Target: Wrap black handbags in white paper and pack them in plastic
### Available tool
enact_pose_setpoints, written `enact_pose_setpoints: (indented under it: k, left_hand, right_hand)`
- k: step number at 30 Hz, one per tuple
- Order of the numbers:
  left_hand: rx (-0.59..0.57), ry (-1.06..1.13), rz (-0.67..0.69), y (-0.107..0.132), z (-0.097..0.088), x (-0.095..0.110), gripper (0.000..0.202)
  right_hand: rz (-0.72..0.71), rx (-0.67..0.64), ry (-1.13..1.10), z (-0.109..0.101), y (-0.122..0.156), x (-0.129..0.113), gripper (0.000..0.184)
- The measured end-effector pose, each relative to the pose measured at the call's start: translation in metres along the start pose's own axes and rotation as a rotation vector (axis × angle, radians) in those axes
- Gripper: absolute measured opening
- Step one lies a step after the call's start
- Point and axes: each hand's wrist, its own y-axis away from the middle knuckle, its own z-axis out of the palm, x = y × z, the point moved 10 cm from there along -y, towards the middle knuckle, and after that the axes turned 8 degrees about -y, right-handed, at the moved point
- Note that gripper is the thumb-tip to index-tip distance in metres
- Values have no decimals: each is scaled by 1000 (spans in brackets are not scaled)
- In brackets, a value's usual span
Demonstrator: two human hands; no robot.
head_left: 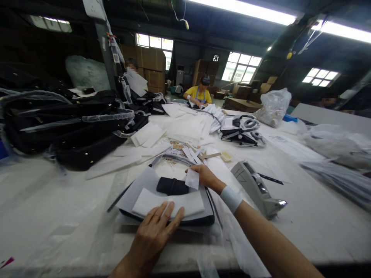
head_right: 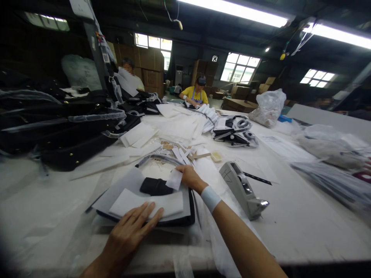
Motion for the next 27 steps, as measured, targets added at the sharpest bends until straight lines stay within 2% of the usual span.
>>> enact_pose_setpoints:
  k: [4, 7, 10, 12, 14, 16, 18, 20, 22, 25, 27]
  left_hand:
    - [7, -3, -14, 7, -3, -2, 45]
    - [-48, -40, 7, 7, 1, 2, 45]
    - [-119, -93, 33, 3, 8, 8, 45]
    - [-137, -113, 20, 1, 11, 9, 45]
    - [-146, -110, -2, 0, 14, 9, 45]
    - [-116, -96, -27, -1, 14, 9, 45]
    - [-93, -79, -43, 0, 13, 9, 45]
    - [-122, -75, -42, 0, 13, 11, 43]
    - [-180, -91, -26, -3, 14, 14, 39]
    - [-250, -103, 17, -13, 12, 21, 31]
    - [-296, -83, 85, -24, 14, 29, 34]
  right_hand:
    - [29, 90, -50, -18, 2, 9, 29]
    - [53, 143, -87, -35, 8, 10, 28]
    - [50, 141, -144, -46, 18, -1, 20]
    - [11, 105, -160, -46, 28, -20, 23]
    - [-32, 37, -114, -35, 42, -42, 28]
    - [-83, -46, 21, -12, 62, -62, 24]
    - [-161, -62, 206, 13, 84, -76, 26]
    - [-243, 28, 384, 32, 105, -85, 39]
    - [-275, 139, 486, 45, 120, -87, 45]
    - [-298, 213, 512, 56, 132, -83, 46]
    - [-309, 224, 494, 56, 134, -81, 46]
